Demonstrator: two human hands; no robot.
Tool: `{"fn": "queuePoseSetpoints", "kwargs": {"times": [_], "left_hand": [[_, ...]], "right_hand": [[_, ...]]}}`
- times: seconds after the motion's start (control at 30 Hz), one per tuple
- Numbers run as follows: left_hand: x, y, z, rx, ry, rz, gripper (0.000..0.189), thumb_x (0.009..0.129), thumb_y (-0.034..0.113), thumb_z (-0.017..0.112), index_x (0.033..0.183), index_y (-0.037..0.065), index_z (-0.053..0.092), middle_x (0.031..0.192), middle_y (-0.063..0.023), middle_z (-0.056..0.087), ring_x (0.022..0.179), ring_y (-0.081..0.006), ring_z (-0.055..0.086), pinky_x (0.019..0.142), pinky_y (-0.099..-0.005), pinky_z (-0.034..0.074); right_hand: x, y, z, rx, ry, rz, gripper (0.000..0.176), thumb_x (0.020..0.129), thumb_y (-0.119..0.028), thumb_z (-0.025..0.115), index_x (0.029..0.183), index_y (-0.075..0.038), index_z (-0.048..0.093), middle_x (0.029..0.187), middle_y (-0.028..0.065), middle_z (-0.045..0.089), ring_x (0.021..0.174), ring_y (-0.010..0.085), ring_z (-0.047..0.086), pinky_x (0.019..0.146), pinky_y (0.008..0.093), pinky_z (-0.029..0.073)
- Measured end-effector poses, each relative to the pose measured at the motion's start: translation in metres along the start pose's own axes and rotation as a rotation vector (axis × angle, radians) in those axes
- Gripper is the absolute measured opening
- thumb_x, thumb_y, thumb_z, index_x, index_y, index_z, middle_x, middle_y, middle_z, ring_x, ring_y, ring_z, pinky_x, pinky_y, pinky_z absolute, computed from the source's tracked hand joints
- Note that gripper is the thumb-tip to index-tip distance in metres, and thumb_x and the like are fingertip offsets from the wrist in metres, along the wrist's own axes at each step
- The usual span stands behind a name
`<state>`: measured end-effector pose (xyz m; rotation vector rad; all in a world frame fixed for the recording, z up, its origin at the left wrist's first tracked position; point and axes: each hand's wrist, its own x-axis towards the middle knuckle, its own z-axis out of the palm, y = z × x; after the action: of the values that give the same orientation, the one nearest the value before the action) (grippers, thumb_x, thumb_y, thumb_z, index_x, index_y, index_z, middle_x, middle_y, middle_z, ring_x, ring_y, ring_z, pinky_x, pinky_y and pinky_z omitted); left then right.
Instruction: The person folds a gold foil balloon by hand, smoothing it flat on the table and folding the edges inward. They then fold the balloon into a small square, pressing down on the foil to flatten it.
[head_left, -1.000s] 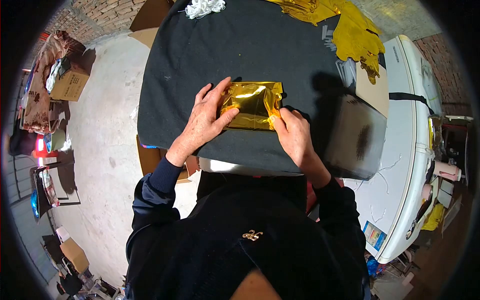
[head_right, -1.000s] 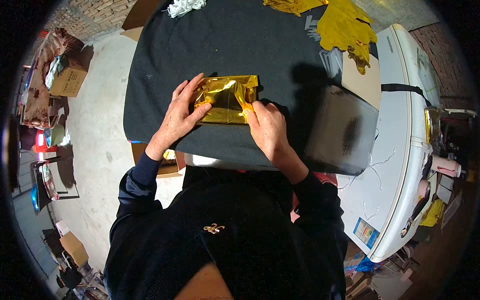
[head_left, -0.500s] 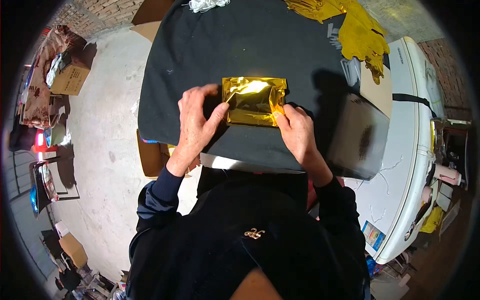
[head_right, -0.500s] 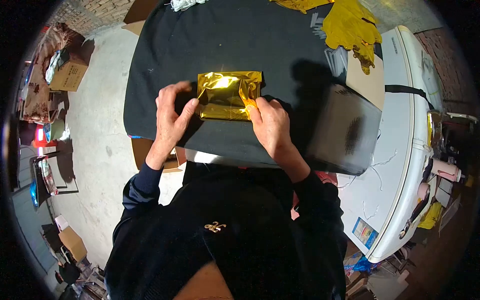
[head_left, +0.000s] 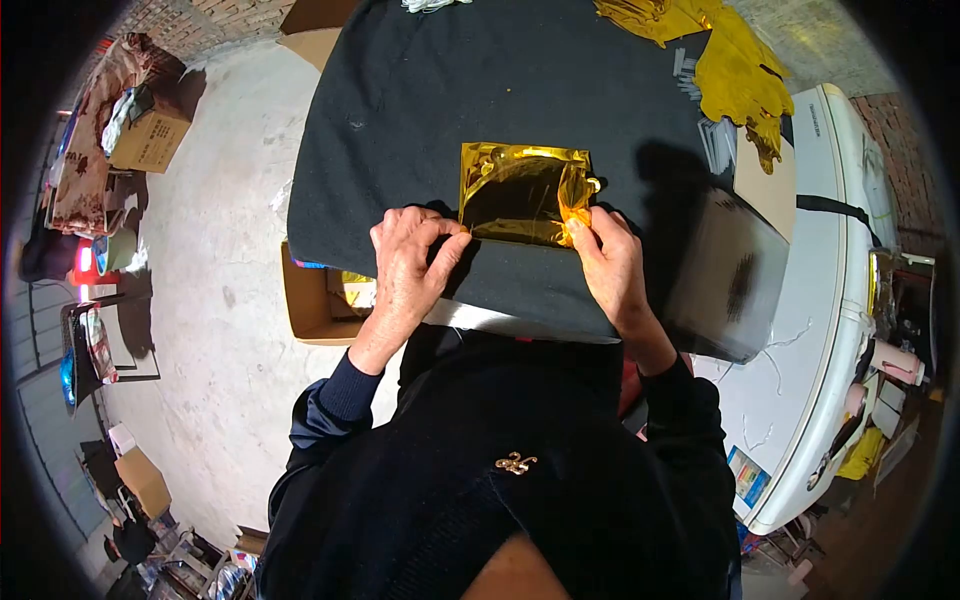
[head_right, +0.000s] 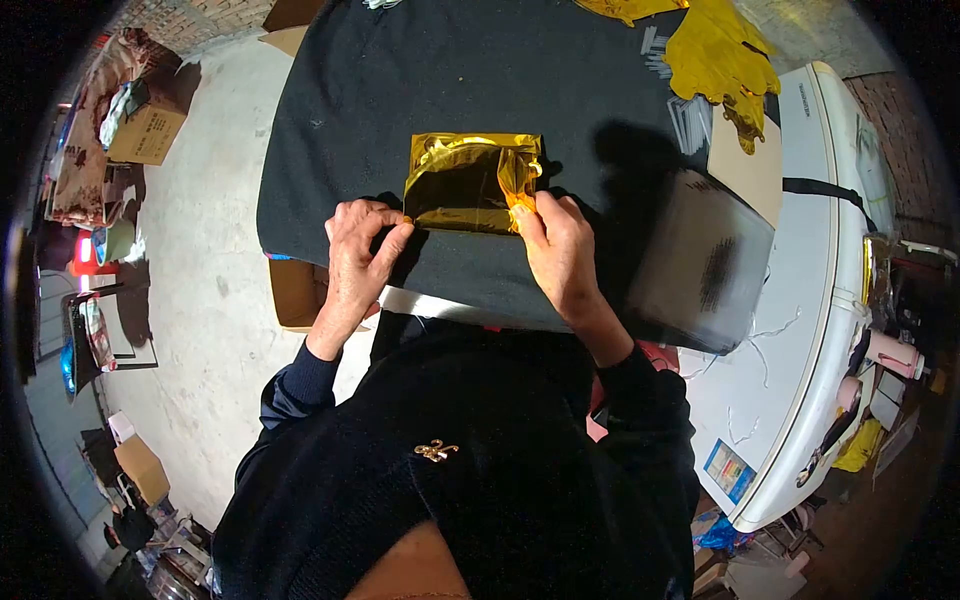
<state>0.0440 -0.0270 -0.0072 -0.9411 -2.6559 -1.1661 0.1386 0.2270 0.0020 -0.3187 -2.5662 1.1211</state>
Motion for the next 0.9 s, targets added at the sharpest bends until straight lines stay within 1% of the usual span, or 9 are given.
{"fn": "queuePoseSetpoints", "kwargs": {"times": [0.33,0.43,0.53,0.57,0.67,0.7,0.8,0.83,0.9], "left_hand": [[0.001,-0.001,0.011,0.125,0.061,0.059,0.015,0.090,0.020,0.079,0.085,0.008,0.072,0.091,-0.0048,0.063,0.094,-0.0265,0.056,0.087,-0.0417,0.037],[0.002,0.000,0.011,0.143,0.023,0.050,0.017,0.089,0.019,0.079,0.086,0.007,0.068,0.095,-0.0064,0.063,0.094,-0.0274,0.055,0.086,-0.0416,0.037],[0.007,0.005,0.010,0.144,0.079,0.064,0.021,0.088,0.019,0.079,0.096,0.006,0.065,0.102,-0.0088,0.062,0.095,-0.0283,0.054,0.086,-0.0420,0.037],[0.007,0.008,0.008,0.165,0.050,0.050,0.029,0.088,0.019,0.078,0.108,0.005,0.062,0.118,-0.0134,0.061,0.107,-0.0317,0.056,0.093,-0.0451,0.040],[0.023,0.027,0.001,0.129,0.139,0.288,0.037,0.088,0.020,0.078,0.117,0.003,0.062,0.136,-0.0170,0.059,0.126,-0.0370,0.055,0.105,-0.0489,0.040],[0.025,0.029,0.001,0.104,0.048,0.332,0.045,0.089,0.024,0.078,0.124,0.003,0.061,0.150,-0.0202,0.052,0.142,-0.0416,0.047,0.115,-0.0519,0.036],[0.034,0.037,0.011,0.219,-0.122,0.489,0.068,0.092,0.036,0.077,0.147,0.005,0.052,0.159,-0.0215,0.044,0.151,-0.0435,0.037,0.123,-0.0558,0.028],[0.036,0.037,0.014,0.224,-0.119,0.507,0.075,0.093,0.035,0.076,0.155,0.006,0.046,0.162,-0.0238,0.039,0.152,-0.0450,0.034,0.124,-0.0564,0.028],[0.040,0.037,0.011,0.152,0.028,0.521,0.076,0.093,0.034,0.077,0.156,0.005,0.044,0.163,-0.0258,0.036,0.152,-0.0453,0.035,0.123,-0.0563,0.030]], "right_hand": [[0.001,-0.001,0.005,-0.080,0.019,-0.026,0.017,0.097,-0.013,0.071,0.090,-0.001,0.063,0.075,0.0161,0.060,0.072,0.0327,0.058,0.064,0.0445,0.049],[0.003,-0.004,0.004,-0.141,-0.001,-0.016,0.018,0.098,-0.017,0.070,0.091,-0.001,0.064,0.076,0.0161,0.062,0.074,0.0338,0.059,0.065,0.0458,0.050],[0.005,-0.004,0.004,-0.178,-0.022,0.017,0.021,0.099,-0.022,0.069,0.092,-0.002,0.065,0.079,0.0163,0.065,0.078,0.0355,0.062,0.069,0.0479,0.052],[0.004,-0.002,0.005,-0.191,-0.022,0.017,0.021,0.099,-0.023,0.069,0.093,-0.003,0.065,0.079,0.0165,0.065,0.078,0.0359,0.062,0.069,0.0482,0.052],[0.005,-0.003,0.005,-0.199,-0.042,0.037,0.021,0.098,-0.023,0.068,0.093,-0.003,0.065,0.081,0.0182,0.065,0.081,0.0379,0.064,0.072,0.0506,0.053],[0.005,-0.003,0.005,-0.192,-0.047,0.035,0.021,0.098,-0.023,0.068,0.093,-0.003,0.064,0.082,0.0186,0.065,0.081,0.0386,0.064,0.072,0.0510,0.053],[0.006,-0.003,0.006,-0.219,-0.068,0.047,0.023,0.099,-0.025,0.067,0.094,-0.003,0.064,0.084,0.0196,0.066,0.084,0.0405,0.064,0.074,0.0523,0.053],[0.007,-0.003,0.005,-0.237,-0.073,0.055,0.024,0.099,-0.026,0.067,0.094,-0.003,0.064,0.084,0.0198,0.066,0.085,0.0412,0.065,0.074,0.0527,0.053],[0.008,-0.005,0.004,-0.228,-0.076,0.080,0.022,0.099,-0.023,0.066,0.093,-0.002,0.062,0.084,0.0200,0.065,0.085,0.0417,0.063,0.074,0.0517,0.051]]}}
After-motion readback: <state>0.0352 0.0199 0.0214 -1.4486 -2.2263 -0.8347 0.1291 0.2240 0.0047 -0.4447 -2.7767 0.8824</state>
